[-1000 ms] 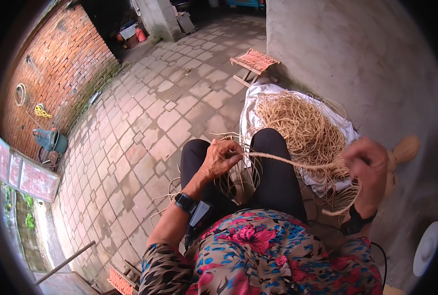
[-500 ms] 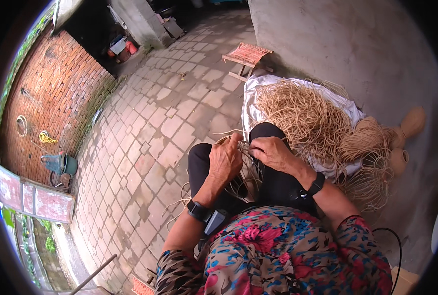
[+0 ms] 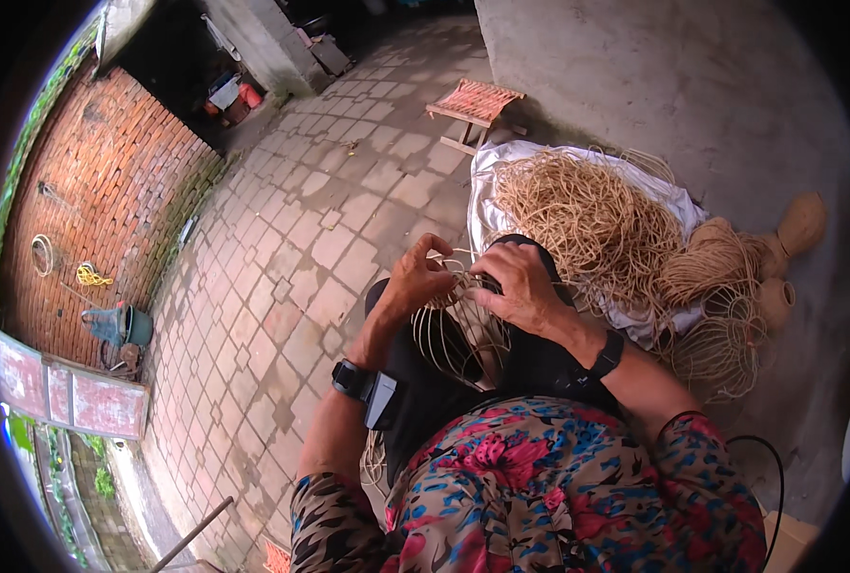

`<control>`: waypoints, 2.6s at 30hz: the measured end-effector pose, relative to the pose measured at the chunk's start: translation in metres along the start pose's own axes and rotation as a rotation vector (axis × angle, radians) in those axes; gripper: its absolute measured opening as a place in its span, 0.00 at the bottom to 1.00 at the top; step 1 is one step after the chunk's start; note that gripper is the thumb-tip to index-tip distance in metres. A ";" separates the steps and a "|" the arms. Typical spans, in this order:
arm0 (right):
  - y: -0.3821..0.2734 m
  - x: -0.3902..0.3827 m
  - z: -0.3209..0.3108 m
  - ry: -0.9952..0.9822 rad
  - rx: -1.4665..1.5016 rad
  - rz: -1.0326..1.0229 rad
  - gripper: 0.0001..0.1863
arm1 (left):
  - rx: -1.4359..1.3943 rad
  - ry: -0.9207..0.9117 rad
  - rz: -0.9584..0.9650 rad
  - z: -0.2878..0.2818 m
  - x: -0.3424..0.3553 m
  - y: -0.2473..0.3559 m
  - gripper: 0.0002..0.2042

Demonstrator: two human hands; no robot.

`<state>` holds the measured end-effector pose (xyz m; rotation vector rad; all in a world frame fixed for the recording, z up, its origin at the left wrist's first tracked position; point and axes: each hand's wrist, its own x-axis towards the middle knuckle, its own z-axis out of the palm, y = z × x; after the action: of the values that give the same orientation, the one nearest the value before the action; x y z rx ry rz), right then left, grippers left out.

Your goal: Weave a basket using natural fibers.

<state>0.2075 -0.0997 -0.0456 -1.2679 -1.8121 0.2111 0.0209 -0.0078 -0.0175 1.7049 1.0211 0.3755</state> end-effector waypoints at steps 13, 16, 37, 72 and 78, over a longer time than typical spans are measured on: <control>-0.005 -0.014 -0.035 0.022 0.304 0.200 0.04 | -0.789 0.015 0.291 -0.011 -0.038 0.020 0.08; -0.009 -0.004 -0.025 -0.005 0.322 0.173 0.04 | -0.866 0.050 0.490 -0.043 -0.056 0.055 0.06; 0.004 -0.029 -0.009 -0.248 0.702 0.221 0.16 | 0.513 0.851 0.418 -0.049 -0.100 0.062 0.05; -0.006 -0.030 -0.016 -0.090 0.659 0.196 0.03 | 0.813 0.077 0.560 0.020 -0.035 0.017 0.18; -0.010 -0.019 -0.011 -0.142 0.565 0.290 0.03 | 0.951 -0.009 0.439 0.011 -0.037 0.016 0.26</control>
<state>0.2105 -0.1240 -0.0438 -1.1117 -1.5165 0.9249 0.0142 -0.0445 0.0013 2.8014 0.8555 0.1485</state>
